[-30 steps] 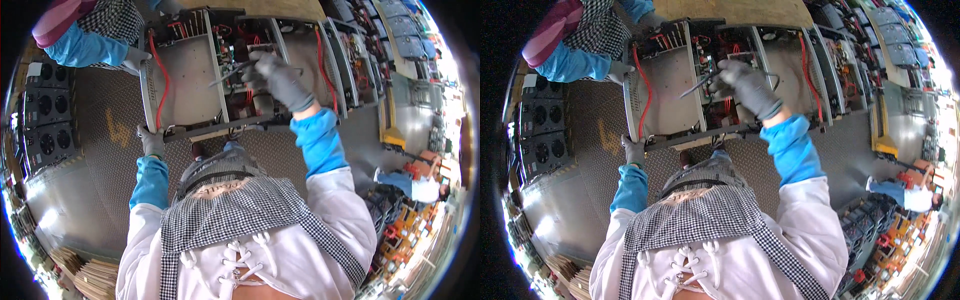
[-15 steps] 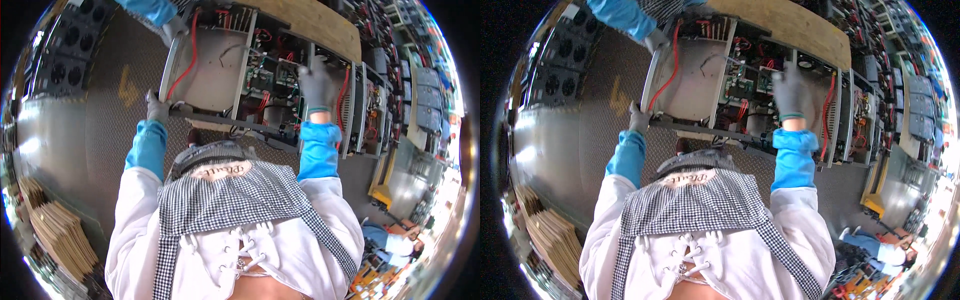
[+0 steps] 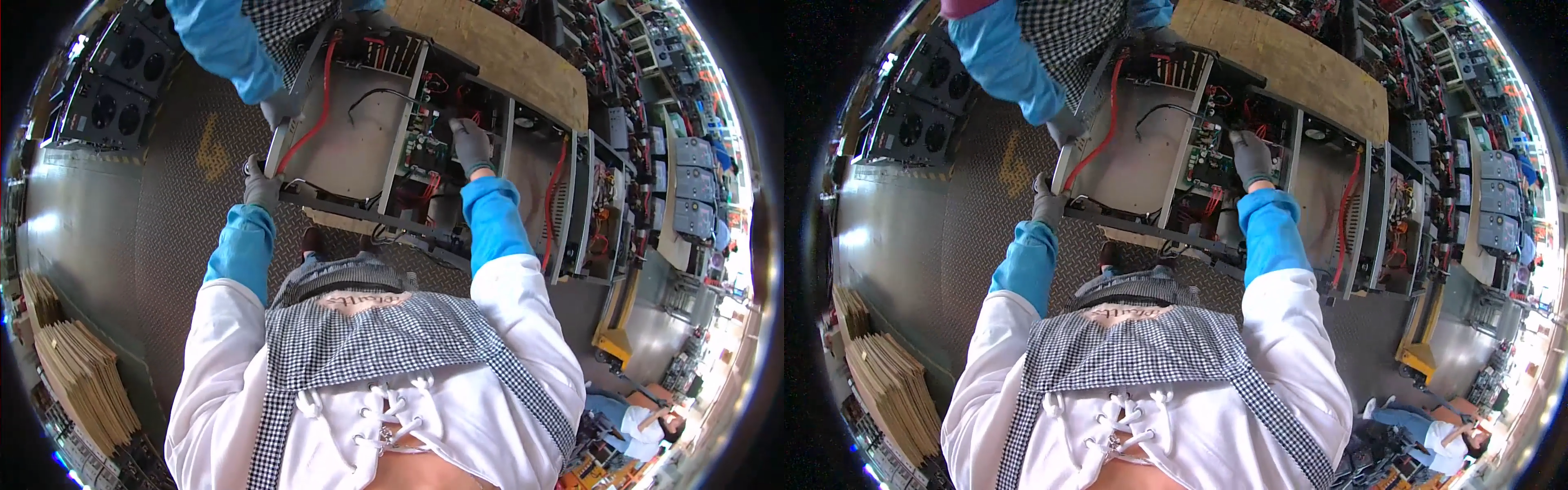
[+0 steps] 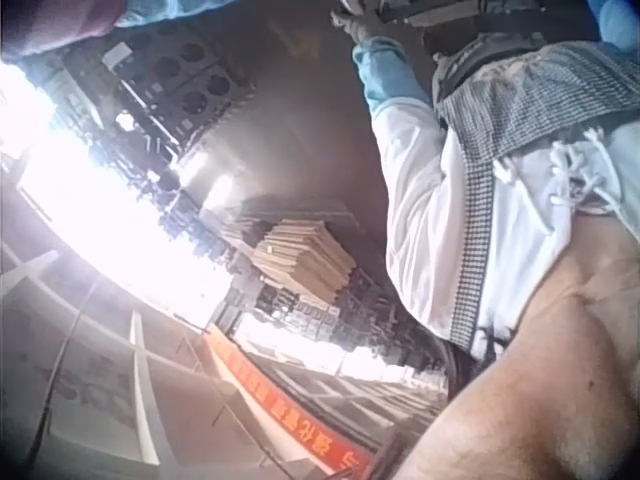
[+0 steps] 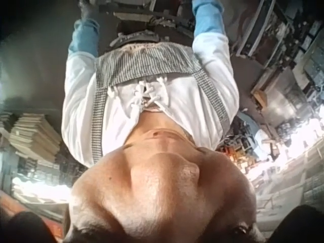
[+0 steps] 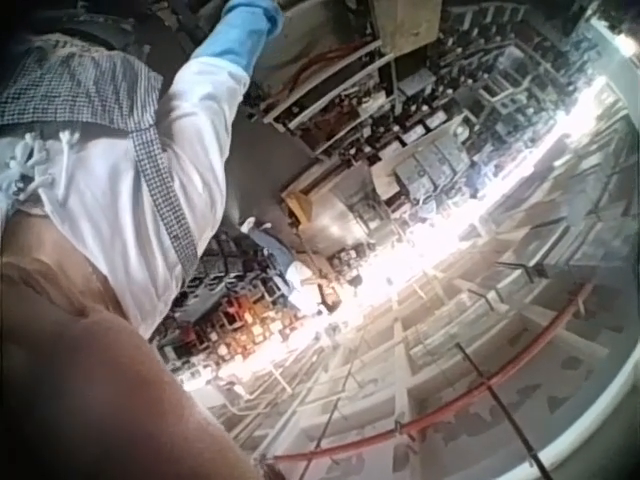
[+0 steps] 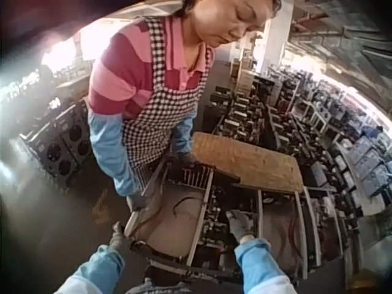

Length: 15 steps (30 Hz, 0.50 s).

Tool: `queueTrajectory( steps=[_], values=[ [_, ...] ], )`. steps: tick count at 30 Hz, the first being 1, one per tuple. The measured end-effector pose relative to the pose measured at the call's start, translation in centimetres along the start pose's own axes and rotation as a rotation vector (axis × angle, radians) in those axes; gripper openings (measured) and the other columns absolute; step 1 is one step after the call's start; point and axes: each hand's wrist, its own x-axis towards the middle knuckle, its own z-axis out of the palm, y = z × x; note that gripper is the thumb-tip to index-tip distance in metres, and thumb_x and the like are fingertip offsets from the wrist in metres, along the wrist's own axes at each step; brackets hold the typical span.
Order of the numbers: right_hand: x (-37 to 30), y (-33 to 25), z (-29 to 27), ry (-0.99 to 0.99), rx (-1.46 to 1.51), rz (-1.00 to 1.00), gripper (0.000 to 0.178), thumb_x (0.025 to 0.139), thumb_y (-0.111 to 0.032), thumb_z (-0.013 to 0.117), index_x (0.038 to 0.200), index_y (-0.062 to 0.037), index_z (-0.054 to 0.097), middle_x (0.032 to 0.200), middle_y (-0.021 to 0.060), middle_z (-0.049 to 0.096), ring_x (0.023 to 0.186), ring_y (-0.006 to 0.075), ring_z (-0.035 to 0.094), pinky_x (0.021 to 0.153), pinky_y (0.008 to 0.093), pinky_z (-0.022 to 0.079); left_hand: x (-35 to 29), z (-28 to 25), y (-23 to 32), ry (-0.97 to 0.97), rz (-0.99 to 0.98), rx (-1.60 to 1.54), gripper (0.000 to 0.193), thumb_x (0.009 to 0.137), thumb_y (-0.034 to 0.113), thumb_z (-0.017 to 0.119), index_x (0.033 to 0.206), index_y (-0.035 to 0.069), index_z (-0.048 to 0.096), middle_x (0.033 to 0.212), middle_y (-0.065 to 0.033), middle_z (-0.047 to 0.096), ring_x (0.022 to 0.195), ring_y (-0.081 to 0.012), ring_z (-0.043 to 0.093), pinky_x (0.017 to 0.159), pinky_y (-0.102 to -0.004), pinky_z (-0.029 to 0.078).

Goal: The person assembles and connects wiring for electronic power units by hand, working with electronic chassis, power cables, circuit boards, cooling fans, and wiring harnesses on a workbench.

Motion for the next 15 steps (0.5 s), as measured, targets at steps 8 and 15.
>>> queueTrajectory(
  steps=[8, 15],
  values=[
    [-2.6, 11.0, 6.0, 0.622, 0.799, 0.258, 0.030, 0.091, -0.027, 0.053, 0.103, -0.0024, 0.065, 0.096, 0.0089, 0.067, 0.084, 0.0231, 0.061, 0.077, 0.0385, 0.047, -1.3, -0.6, 2.4, 0.033, -0.037, 0.061, 0.092, 0.080, 0.033, 0.071, 0.149, 0.013, 0.014, 0.129, -0.0207, 0.053, 0.118, -0.0332, 0.054, 0.096, -0.0394, 0.045],
    [-7.6, 13.6, 5.6, -0.054, -0.476, 0.293, 0.031, 0.089, -0.024, 0.050, 0.109, -0.0071, 0.068, 0.104, 0.0202, 0.067, 0.098, 0.0372, 0.063, 0.080, 0.0466, 0.052, -2.1, -0.5, 3.4, 0.013, -0.076, 0.118, 0.091, 0.080, 0.033, 0.070, 0.150, 0.021, 0.014, 0.130, -0.0223, 0.051, 0.119, -0.0369, 0.052, 0.096, -0.0432, 0.045]
  ],
)
